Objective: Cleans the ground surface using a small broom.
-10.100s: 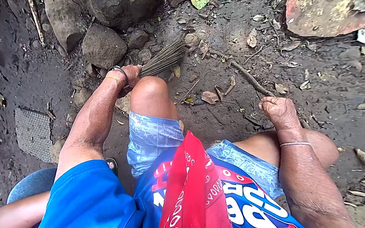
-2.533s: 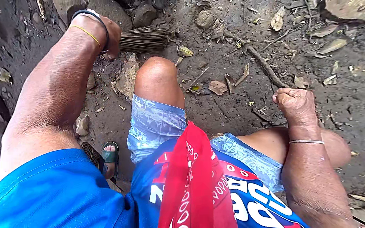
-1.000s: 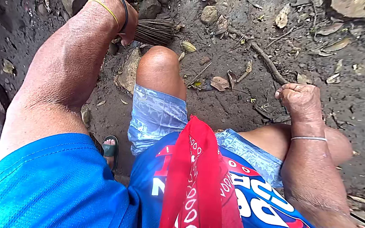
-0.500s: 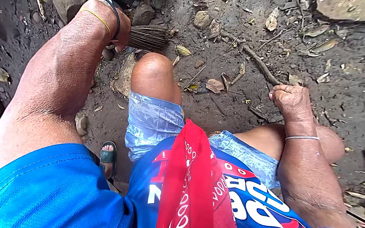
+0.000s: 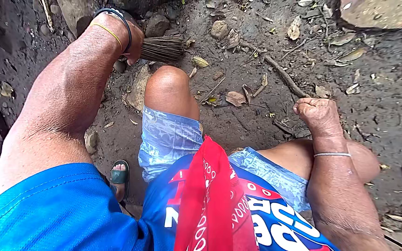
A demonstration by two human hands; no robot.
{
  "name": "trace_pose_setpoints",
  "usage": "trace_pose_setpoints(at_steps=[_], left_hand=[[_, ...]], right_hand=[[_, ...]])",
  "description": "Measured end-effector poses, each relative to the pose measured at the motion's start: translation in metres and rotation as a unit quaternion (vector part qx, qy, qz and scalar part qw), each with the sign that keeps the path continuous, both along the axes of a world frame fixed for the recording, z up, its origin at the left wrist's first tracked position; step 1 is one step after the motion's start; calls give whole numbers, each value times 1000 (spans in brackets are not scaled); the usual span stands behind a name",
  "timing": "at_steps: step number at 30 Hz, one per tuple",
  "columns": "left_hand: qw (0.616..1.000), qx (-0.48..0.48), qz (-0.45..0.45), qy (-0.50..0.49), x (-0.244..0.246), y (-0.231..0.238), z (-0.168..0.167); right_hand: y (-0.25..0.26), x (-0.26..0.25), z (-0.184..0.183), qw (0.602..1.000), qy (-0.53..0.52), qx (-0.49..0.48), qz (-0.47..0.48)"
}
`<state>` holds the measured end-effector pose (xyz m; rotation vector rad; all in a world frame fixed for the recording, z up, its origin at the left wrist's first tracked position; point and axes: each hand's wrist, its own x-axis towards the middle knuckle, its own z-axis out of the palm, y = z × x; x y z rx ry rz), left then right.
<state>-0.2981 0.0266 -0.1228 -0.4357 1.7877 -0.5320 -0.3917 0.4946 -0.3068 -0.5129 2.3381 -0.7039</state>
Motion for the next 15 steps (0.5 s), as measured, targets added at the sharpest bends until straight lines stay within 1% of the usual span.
trace_pose_setpoints(at_steps=[15], left_hand=[[1000,2,8,11,0,-2,0]], right_hand=[[-1,-1,0,1000,-4,-14,9]])
